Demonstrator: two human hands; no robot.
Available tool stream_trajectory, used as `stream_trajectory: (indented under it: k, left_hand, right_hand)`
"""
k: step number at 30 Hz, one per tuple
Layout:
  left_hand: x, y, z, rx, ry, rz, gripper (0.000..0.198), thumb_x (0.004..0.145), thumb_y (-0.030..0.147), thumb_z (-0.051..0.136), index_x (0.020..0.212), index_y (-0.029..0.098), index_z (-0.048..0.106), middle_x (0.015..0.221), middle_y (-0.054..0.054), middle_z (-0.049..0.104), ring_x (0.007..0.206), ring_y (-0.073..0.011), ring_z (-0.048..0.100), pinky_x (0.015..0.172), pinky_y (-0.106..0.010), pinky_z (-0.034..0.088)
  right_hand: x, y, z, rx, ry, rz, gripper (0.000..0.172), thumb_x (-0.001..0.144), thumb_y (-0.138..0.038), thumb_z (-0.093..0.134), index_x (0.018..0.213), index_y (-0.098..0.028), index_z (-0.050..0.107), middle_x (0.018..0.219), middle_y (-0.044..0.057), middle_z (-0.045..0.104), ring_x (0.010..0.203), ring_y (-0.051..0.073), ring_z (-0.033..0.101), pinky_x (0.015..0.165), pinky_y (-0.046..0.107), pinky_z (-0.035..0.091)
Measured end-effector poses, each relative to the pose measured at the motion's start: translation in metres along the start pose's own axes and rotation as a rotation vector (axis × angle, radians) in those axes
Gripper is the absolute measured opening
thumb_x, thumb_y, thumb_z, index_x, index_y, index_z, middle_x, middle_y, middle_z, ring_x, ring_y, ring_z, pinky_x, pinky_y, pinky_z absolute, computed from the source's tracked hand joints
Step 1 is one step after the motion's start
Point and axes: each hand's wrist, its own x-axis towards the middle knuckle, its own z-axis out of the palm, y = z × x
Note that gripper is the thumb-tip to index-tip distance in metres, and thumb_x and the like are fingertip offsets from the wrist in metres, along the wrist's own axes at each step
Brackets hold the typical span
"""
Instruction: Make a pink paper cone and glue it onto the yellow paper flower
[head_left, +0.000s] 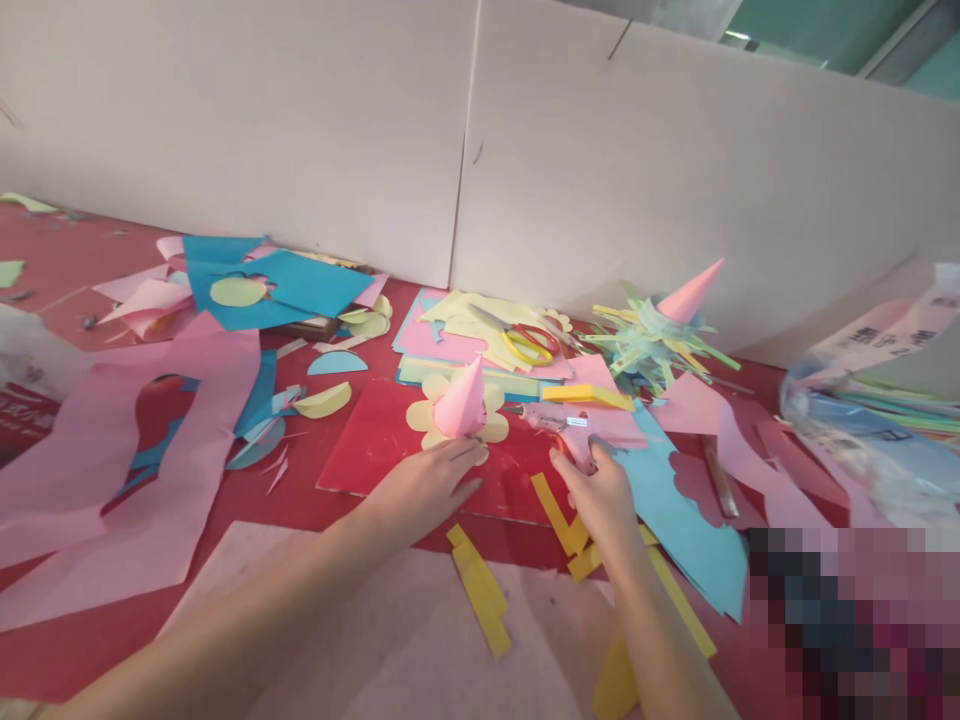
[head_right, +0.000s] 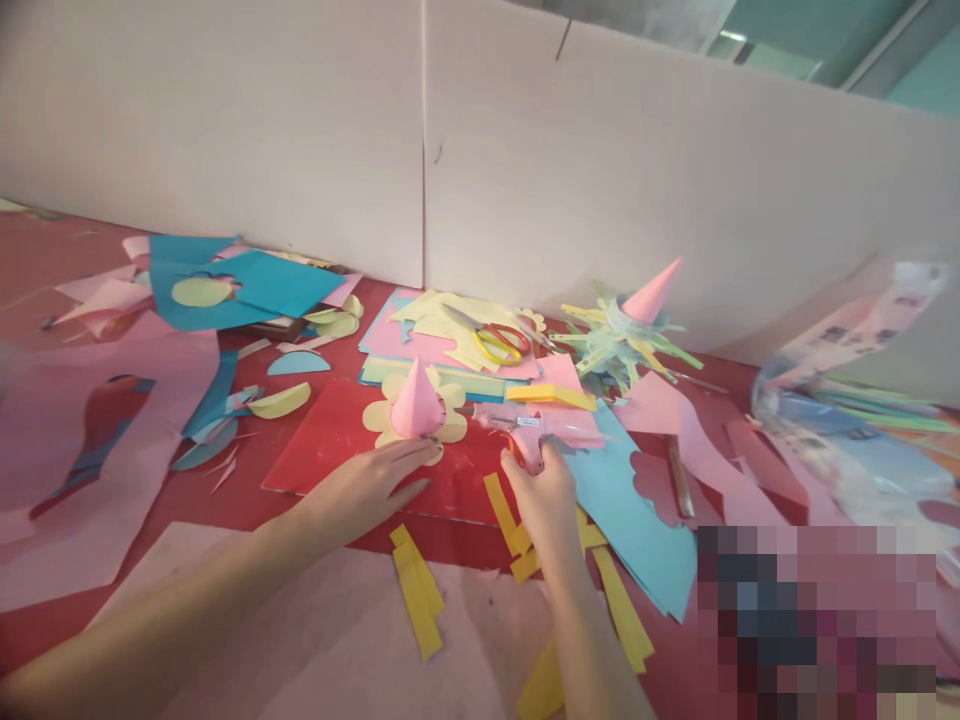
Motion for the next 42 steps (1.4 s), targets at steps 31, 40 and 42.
stream_trajectory:
  k: [31, 40, 42]
  left_hand:
    - [-0.002, 0.001, 0.010, 0.180, 0.130, 0.062, 0.029, 0.091, 0.015, 0.043, 0.116, 0.020, 0.058, 0.121, -0.005, 0.065, 0.107, -0.0166, 0.064, 0.084, -0.025, 0.056]
    - [-0.001, 0.001, 0.009, 0.157, 0.131, 0.075, 0.029, 0.091, 0.015, 0.044, 0.116, 0.020, 0.058, 0.120, -0.006, 0.065, 0.107, -0.0168, 0.063, 0.089, -0.027, 0.054]
    - [-0.001, -0.001, 0.010, 0.170, 0.140, 0.104, 0.030, 0.092, 0.014, 0.042, 0.117, 0.020, 0.058, 0.121, -0.006, 0.065, 0.110, -0.0168, 0.062, 0.093, -0.029, 0.053]
  right_hand:
    - [-0.001, -0.001, 0.000, -0.047, -0.057, 0.061, 0.027, 0.070, -0.047, 0.059, 0.074, -0.023, 0.048, 0.054, -0.006, 0.043, 0.050, 0.014, 0.046, 0.052, 0.026, 0.034]
    - [-0.002, -0.004, -0.001, -0.054, -0.050, 0.053, 0.027, 0.070, -0.047, 0.059, 0.072, -0.023, 0.047, 0.054, -0.006, 0.043, 0.050, 0.014, 0.045, 0.052, 0.027, 0.035]
    - [-0.002, -0.003, -0.001, -0.052, -0.059, 0.057, 0.027, 0.071, -0.048, 0.058, 0.074, -0.023, 0.048, 0.053, -0.006, 0.043, 0.050, 0.015, 0.045, 0.052, 0.026, 0.035]
